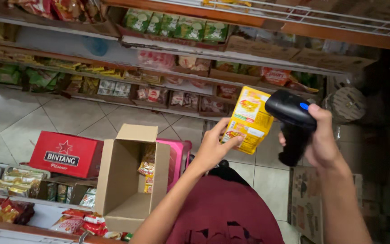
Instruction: The person repeatedly picks up yellow snack packets from a cardboard box and scans their barcodes using a handheld barcode scanner. After scanning, the person places the packets onto a nearby store shelf among other similar products.
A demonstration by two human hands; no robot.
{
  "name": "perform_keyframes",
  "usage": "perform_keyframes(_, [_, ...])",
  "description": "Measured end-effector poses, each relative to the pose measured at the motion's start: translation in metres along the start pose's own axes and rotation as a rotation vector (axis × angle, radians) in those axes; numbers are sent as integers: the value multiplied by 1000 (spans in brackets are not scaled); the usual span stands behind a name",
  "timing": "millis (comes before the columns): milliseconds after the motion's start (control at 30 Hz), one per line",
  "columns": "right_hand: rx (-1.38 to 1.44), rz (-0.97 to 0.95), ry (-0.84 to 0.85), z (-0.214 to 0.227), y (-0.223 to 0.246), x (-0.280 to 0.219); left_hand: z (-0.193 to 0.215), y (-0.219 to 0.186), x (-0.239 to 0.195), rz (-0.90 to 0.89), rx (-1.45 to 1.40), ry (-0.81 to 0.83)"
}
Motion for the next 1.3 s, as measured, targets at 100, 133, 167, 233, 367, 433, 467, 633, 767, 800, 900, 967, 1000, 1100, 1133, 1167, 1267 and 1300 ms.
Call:
perform_keyframes(100, [-182, -85, -30, 24, -21, 2, 3, 7, -1, 73, -115, -51])
perform_keyframes(133, [-233, -128, -33, 32, -29, 0, 5, 9, -1, 70, -117, -72])
perform_keyframes(167, [-349, -149, -7, 37, -34, 0, 7, 12, -2, 68, -119, -93])
perform_keyframes(233, [-580, -184, 47, 32, -39, 4, 11, 16, -5, 54, -58, -99])
perform_keyframes(367, [-1103, 57, 105, -20, -12, -15, 12, 27, -8, 82, -17, -113])
perform_keyframes(433, [-1248, 104, 100, -44, 1, -23, 9, 30, -8, 78, -20, -120])
perform_keyframes(467, [-1259, 90, 106, -52, 7, -25, 9, 31, -8, 76, -21, -127])
perform_keyframes(633, [-1324, -1, 111, -70, 19, -35, 9, 27, -13, -19, 94, -142])
perform_keyframes(767, [-1326, 36, 123, -71, 21, -41, 11, 24, -14, -3, 254, -185])
perform_keyframes(800, [-1307, 53, 122, -69, 20, -42, 10, 24, -14, 4, 248, -179])
perform_keyframes(900, [-1197, 91, 150, -52, 5, -38, 5, 27, -17, 42, 176, -155])
perform_keyframes(967, [-1006, 158, 204, -36, -13, -30, -1, 33, -18, 95, 56, -127])
perform_keyframes(1000, [-860, 215, 243, -28, -22, -26, -4, 36, -20, 131, 14, -107])
perform_keyframes(1100, [-326, -190, 167, 15, -83, -6, -12, 42, -23, 208, -177, -41])
perform_keyframes(1133, [-126, -417, 106, 28, -108, -8, -15, 42, -24, 219, -289, -9])
perform_keyframes(1167, [-27, -384, 185, 27, -113, -8, -19, 42, -25, 229, -400, 22])
perform_keyframes(1267, [219, -285, 322, 18, -107, -12, -23, 44, -25, 253, -457, 49])
perform_keyframes(1300, [265, -260, 301, 13, -102, -15, -22, 42, -25, 209, -433, 72])
Point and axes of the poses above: each hand's wrist, its own x-axis towards the middle knuckle, its own z-axis out of the back of the hand, y = z × x, the point moved 7 cm from there along x, towards the middle knuckle, and after that the axes turned 5 degrees about -z, right-handed, at the moved point
